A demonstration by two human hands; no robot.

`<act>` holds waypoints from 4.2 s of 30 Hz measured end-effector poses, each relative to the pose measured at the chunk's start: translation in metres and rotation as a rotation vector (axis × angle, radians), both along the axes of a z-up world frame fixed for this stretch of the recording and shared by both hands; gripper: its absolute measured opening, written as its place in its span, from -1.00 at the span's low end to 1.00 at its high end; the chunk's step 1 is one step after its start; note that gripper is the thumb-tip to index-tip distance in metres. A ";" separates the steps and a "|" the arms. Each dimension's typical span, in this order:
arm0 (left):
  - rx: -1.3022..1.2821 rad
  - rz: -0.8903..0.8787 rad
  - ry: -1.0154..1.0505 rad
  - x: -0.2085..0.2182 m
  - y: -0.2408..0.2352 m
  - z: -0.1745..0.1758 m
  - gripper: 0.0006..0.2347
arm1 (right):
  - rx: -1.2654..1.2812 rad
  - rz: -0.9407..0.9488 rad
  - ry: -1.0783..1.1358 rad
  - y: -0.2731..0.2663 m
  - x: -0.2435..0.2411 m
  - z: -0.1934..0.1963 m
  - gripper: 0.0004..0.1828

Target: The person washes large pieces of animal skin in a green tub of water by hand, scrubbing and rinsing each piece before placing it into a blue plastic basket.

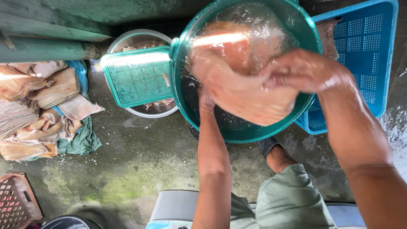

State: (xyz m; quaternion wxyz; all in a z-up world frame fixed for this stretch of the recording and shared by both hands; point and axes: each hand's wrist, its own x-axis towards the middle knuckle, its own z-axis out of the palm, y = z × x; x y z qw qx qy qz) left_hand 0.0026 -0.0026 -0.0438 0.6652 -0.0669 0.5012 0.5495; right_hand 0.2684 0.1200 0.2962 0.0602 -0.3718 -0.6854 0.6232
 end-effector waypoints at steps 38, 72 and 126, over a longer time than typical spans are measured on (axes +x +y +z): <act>-0.042 -0.177 -0.005 0.015 -0.005 0.040 -0.50 | 0.146 -0.142 -0.730 0.026 -0.027 -0.247 -0.25; 0.800 -0.787 1.242 -0.033 0.049 0.344 -0.73 | 0.515 -0.882 -0.044 -0.081 -0.029 0.004 -0.45; 0.888 -0.904 1.195 0.260 0.028 0.356 -0.64 | 0.781 -1.135 -0.118 -0.169 0.241 -0.010 -0.57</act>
